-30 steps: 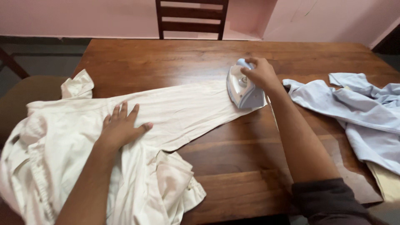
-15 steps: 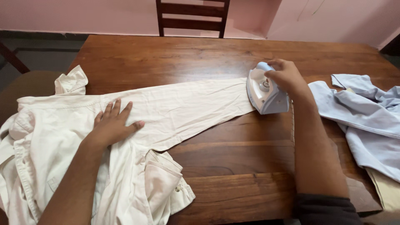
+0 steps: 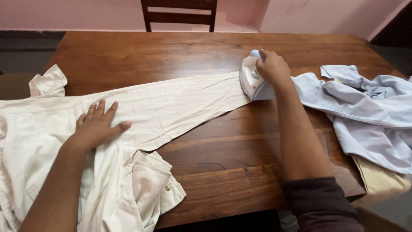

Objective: The person irons a white shirt on a wooden table using a handheld electric iron. They smooth the fabric with one hand while moving the iron with the other, focusing on the collar, front placket, and sleeves. The person repositions the shirt multiple times to access different sections for ironing.

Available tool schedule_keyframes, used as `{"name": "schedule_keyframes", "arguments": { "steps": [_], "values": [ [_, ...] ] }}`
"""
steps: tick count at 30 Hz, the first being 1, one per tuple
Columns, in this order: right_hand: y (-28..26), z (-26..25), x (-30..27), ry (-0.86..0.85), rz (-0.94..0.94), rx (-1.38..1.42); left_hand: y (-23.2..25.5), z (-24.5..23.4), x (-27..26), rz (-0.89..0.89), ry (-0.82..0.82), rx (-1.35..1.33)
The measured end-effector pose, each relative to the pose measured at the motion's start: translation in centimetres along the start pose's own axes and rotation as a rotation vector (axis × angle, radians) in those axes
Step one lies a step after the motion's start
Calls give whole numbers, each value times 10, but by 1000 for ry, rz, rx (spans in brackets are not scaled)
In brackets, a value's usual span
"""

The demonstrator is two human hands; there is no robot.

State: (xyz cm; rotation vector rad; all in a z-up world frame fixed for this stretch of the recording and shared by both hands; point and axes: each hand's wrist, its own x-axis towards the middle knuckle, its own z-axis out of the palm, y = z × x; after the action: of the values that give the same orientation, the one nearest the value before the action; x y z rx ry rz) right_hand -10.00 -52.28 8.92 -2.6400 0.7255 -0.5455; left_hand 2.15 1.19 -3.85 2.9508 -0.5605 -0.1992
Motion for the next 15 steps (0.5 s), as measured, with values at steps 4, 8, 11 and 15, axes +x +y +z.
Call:
{"name": "schedule_keyframes", "arguments": {
  "steps": [4, 8, 11, 15],
  "values": [
    [0, -3, 8, 12, -32, -10, 3, -1, 2, -6, -16, -6],
    [1, 1, 9, -31, -60, -35, 3, -2, 2, -9, -7, 8],
    [10, 1, -3, 13, -121, -42, 5, -3, -1, -5, 10, 13],
    [18, -10, -24, -39, -119, -65, 7, -7, -2, -2, 2, 9]
  ]
}}
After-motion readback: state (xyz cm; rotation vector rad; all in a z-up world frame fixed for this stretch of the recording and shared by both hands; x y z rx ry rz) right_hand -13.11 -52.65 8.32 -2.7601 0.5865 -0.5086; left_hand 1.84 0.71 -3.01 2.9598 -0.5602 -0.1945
